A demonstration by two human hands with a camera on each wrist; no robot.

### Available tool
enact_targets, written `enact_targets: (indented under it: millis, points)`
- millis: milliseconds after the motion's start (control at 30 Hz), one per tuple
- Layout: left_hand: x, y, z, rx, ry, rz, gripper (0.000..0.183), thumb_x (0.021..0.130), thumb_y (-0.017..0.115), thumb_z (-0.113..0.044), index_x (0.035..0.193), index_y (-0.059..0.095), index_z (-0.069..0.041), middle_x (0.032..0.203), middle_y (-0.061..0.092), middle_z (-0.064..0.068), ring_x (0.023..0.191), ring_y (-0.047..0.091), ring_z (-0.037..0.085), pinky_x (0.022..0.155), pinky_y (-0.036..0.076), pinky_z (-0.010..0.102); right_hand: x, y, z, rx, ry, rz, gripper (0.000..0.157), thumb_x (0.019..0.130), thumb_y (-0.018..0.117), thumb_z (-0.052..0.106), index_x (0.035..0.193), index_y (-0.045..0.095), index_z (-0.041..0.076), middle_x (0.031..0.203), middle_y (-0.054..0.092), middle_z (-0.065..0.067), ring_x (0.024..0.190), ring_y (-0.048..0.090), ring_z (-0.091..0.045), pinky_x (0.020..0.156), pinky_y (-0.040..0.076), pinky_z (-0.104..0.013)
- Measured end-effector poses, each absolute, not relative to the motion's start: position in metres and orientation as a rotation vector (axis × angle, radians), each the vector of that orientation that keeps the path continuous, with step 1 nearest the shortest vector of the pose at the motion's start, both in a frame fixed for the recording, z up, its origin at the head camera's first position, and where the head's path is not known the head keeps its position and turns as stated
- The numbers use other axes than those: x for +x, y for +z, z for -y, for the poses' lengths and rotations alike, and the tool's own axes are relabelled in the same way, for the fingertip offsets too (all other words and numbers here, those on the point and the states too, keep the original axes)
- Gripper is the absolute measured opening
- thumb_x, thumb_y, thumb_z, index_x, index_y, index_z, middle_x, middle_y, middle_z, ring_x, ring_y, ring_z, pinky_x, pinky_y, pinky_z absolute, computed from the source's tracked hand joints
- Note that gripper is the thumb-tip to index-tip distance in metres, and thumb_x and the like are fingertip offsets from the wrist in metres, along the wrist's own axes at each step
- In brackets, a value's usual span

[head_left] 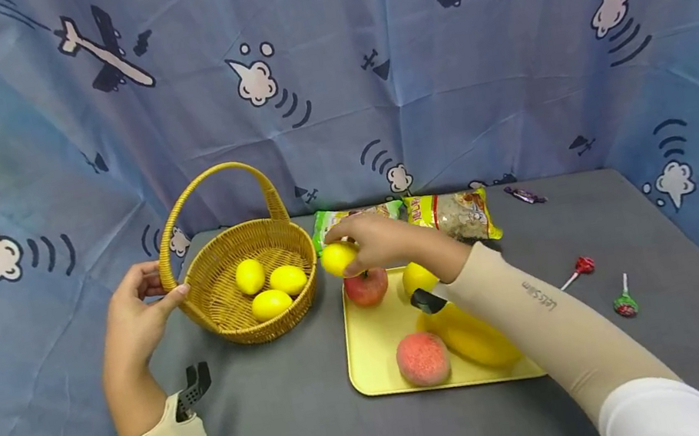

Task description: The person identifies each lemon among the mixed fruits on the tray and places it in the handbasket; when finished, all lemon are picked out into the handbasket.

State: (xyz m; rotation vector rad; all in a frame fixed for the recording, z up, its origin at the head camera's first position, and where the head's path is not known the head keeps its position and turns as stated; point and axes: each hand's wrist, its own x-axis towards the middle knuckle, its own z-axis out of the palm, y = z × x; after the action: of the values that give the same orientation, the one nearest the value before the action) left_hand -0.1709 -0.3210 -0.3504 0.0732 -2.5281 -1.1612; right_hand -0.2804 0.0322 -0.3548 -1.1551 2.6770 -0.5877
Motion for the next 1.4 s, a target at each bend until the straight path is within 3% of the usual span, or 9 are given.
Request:
enact_targets:
  millis: [267,600,733,933,1067,1267,1400]
  points:
    - [-0.166,-0.357,0.319,0.075,-1.165,2.523,0.045,0.078,0.069,-0.027,0.114,0.051,-0.008,0.095,0.056,0.009,0.087,0.051,0.016,0.069,0.04,0.027,-0.273,-0.377,0.037,-1.365,-0.609,-2.666,0.055,0.073,0.072,0.031,0.123,0.052,0.019,0.12,0.049,0.004,0.106,0.044,-0.011,0.089,0.035,-0.027]
    - [-0.165,-0.353,0.32,0.097,-1.161,2.534,0.047,0.078,0.069,-0.03,0.116,0.05,-0.009,0.096,0.056,0.009,0.088,0.051,0.017,0.071,0.04,0.028,-0.272,-0.386,0.048,-1.275,-0.606,-2.727,0.055,0.075,0.07,0.033,0.124,0.051,0.017,0.12,0.049,0.001,0.106,0.044,-0.013,0.09,0.036,-0.03]
    - [-0.165,-0.354,0.321,0.118,-1.158,2.537,0.046,0.078,0.068,-0.031,0.115,0.05,-0.011,0.097,0.056,0.008,0.089,0.05,0.016,0.071,0.04,0.029,-0.274,-0.383,0.042,-1.266,-0.607,-2.721,0.05,0.078,0.068,0.032,0.123,0.053,0.016,0.12,0.05,0.001,0.107,0.045,-0.013,0.091,0.035,-0.028]
    - [-0.165,-0.358,0.322,0.11,-1.16,2.521,0.044,0.078,0.069,-0.028,0.113,0.051,-0.01,0.095,0.056,0.007,0.087,0.05,0.014,0.071,0.041,0.025,-0.276,-0.382,0.023,-1.272,-0.636,-2.675,0.043,0.081,0.065,0.027,0.12,0.056,0.012,0.116,0.053,-0.001,0.096,0.053,-0.015,0.081,0.041,-0.026]
    - [-0.166,-0.359,0.321,0.089,-1.172,2.508,0.044,0.077,0.07,-0.027,0.113,0.052,-0.01,0.094,0.056,0.007,0.086,0.05,0.012,0.071,0.041,0.021,-0.279,-0.383,-0.005,-1.243,-0.652,-2.68,0.038,0.082,0.065,0.027,0.117,0.058,0.012,0.114,0.056,-0.001,0.094,0.056,-0.016,0.08,0.043,-0.027]
    - [-0.169,-0.354,0.32,0.092,-1.162,2.516,0.044,0.077,0.07,-0.028,0.114,0.051,-0.011,0.095,0.056,0.006,0.087,0.05,0.013,0.073,0.04,0.025,-0.289,-0.39,-0.053,-1.188,-0.639,-2.727,0.032,0.08,0.067,0.022,0.11,0.062,0.013,0.108,0.059,0.001,0.091,0.056,-0.017,0.078,0.044,-0.028]
    - [-0.171,-0.353,0.319,0.089,-1.157,2.526,0.045,0.078,0.069,-0.028,0.115,0.051,-0.01,0.096,0.056,0.007,0.088,0.05,0.014,0.072,0.04,0.026,-0.291,-0.392,-0.08,-1.178,-0.617,-2.66,0.034,0.077,0.068,0.014,0.11,0.062,0.01,0.106,0.06,-0.004,0.09,0.056,-0.021,0.078,0.044,-0.032]
